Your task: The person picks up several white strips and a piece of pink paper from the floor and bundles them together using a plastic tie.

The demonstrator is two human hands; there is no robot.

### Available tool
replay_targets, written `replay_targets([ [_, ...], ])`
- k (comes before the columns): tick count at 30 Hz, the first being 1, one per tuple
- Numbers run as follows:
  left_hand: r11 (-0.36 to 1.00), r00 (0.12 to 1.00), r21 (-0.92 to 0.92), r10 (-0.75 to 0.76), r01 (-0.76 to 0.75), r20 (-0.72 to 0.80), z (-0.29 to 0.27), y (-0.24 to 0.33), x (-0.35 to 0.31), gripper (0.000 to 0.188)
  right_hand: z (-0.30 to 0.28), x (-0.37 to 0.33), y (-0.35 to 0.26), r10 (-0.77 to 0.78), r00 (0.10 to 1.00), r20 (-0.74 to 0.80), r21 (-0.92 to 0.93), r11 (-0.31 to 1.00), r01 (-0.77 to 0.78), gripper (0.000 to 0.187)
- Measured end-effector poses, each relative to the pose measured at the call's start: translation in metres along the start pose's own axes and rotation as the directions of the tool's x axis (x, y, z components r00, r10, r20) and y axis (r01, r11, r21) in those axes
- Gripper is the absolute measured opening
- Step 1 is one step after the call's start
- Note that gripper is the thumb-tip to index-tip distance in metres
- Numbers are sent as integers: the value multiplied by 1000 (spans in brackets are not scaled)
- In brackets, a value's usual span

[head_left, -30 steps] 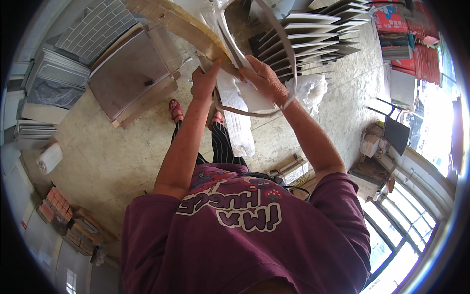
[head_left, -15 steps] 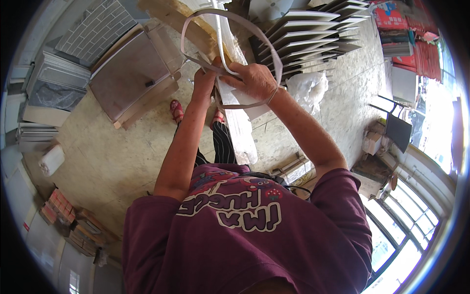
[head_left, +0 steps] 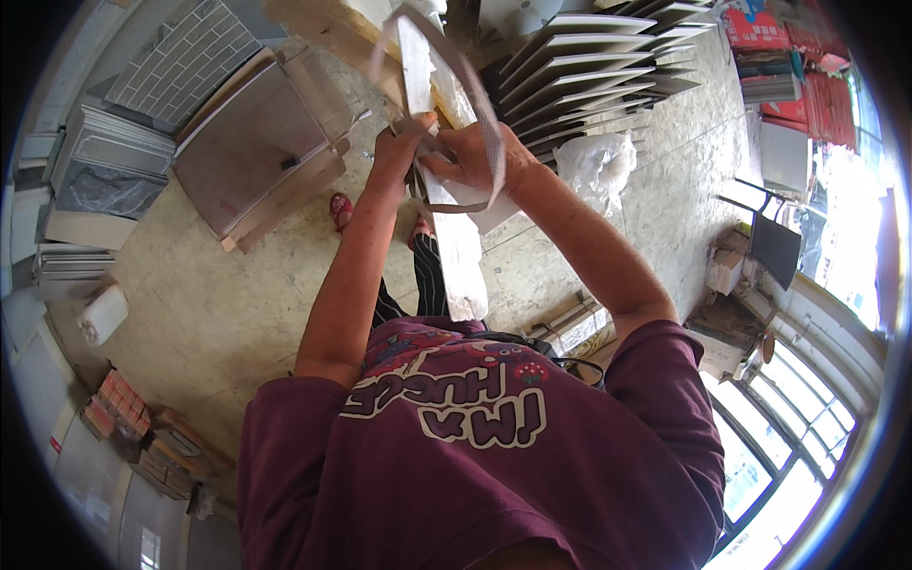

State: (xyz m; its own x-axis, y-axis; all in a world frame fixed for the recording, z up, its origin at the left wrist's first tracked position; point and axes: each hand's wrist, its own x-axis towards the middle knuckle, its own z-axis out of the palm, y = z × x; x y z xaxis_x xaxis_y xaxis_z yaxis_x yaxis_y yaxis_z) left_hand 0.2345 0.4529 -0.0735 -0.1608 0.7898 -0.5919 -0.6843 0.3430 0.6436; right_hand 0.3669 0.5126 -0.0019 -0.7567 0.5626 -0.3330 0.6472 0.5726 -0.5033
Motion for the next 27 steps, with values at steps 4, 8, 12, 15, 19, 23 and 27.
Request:
replay_targets([
  [4,991,994,136,5,11,-113,1,1,1,43,14,-2,8,19,987,-161,-110,993,-37,23],
  [8,972,972,207,153,-114,-180,-13,-13,16,43,19,-6,11,31,964,-262,-105,993,-60,20],
  [12,925,895,279,338,-258,-290,-52,-17,33,54,6,-9,21,105,901,-422,-17,992,-124,23],
  [15,934,861,153,356,-322,-363,-91,-4,36,49,0,-18,40,438,845,-307,398,866,-304,31],
  [19,937,785,95,335,-336,-522,-115,30,22,49,17,-35,94,489,772,-405,747,664,-29,32],
  [23,907,665,125,382,-401,-642,-163,45,15,53,25,-52,123,573,728,-376,823,568,-22,30],
  [27,908,594,150,374,-392,-712,-165,60,-4,60,37,-65,134,607,715,-347,773,617,-149,29],
])
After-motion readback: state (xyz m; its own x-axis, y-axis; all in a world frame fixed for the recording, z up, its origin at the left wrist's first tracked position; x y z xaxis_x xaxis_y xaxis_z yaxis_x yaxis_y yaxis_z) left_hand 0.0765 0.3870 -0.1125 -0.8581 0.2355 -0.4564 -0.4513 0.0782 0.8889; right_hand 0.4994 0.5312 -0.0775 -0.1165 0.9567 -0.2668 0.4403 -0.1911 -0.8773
